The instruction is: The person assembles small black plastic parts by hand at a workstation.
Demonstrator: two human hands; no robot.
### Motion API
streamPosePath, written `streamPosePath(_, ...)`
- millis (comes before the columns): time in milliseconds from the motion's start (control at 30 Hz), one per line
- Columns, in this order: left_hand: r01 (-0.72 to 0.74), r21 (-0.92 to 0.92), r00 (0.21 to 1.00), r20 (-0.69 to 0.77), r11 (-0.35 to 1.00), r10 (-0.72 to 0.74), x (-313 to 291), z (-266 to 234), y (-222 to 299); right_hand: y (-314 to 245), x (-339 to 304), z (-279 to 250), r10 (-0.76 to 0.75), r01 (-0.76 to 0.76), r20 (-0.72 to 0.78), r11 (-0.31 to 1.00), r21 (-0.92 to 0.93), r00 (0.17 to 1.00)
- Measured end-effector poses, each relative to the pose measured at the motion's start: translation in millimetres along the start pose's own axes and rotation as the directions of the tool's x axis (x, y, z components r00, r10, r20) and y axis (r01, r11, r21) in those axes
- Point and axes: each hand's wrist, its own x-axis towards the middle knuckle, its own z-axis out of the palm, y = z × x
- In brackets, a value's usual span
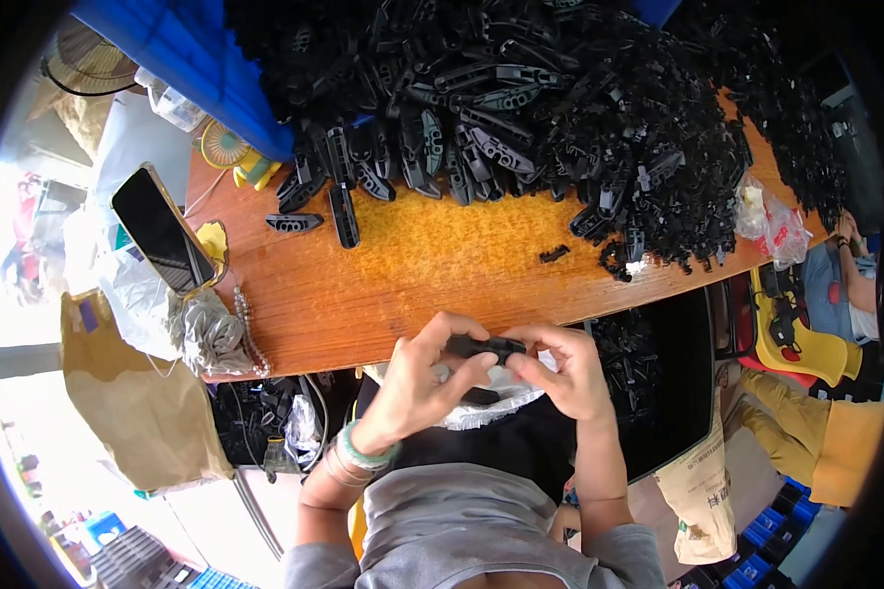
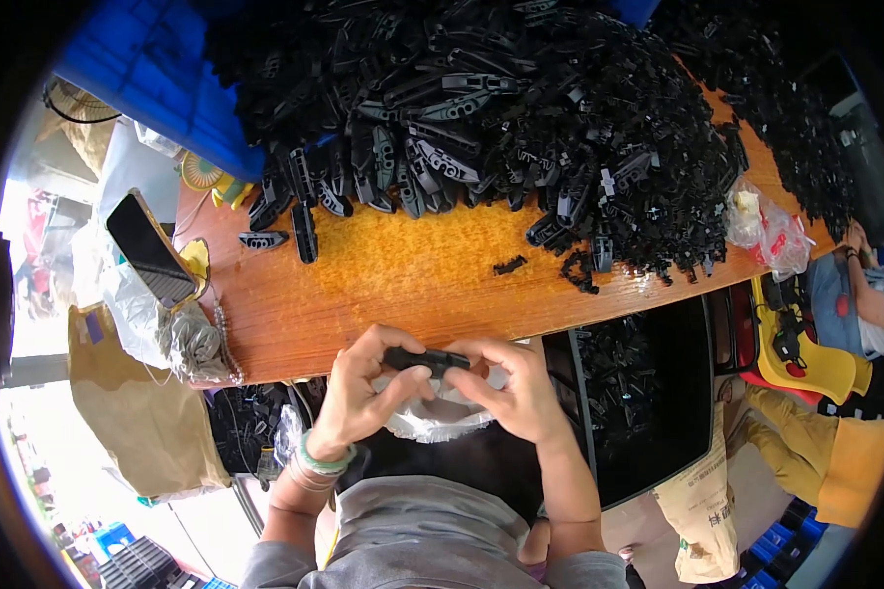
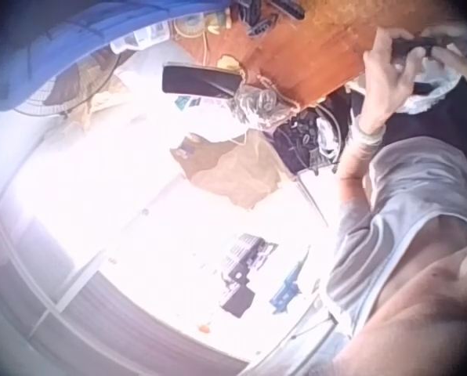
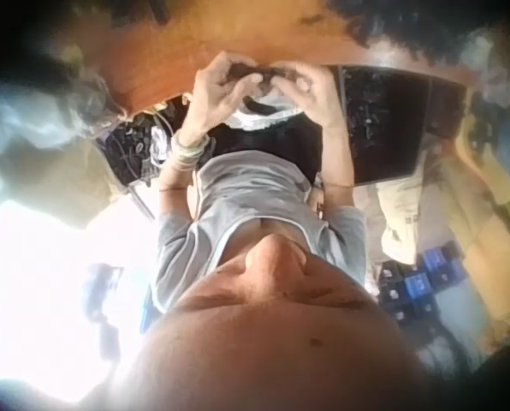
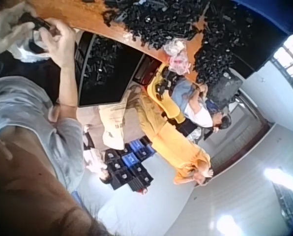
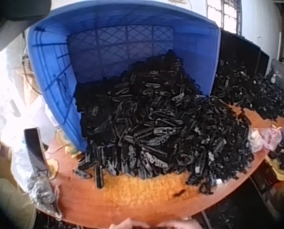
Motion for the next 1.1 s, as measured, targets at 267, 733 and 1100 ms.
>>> streamPosePath(267, -0.022, 0.921, 0.752, -0.241, 0.388, 0.613, 69, -77, -2, 4, 39, -15, -0.429, 0.213, -0.333, 0.824, -0.525, 0.840)
streamPosePath(733, -0.019, -0.529, 0.997, -0.070, 0.848, -0.022, 24, -36, -8, 7, 37, 9, -0.353, 0.409, -0.483, 0.913, 0.010, 0.801)
streamPosePath(1100, 0.152, -0.294, 0.984, 0.134, 0.944, -0.117, 7, -3, 20, -28, 10, 33, -0.188, 0.263, -0.295, 0.935, 0.239, 0.937)
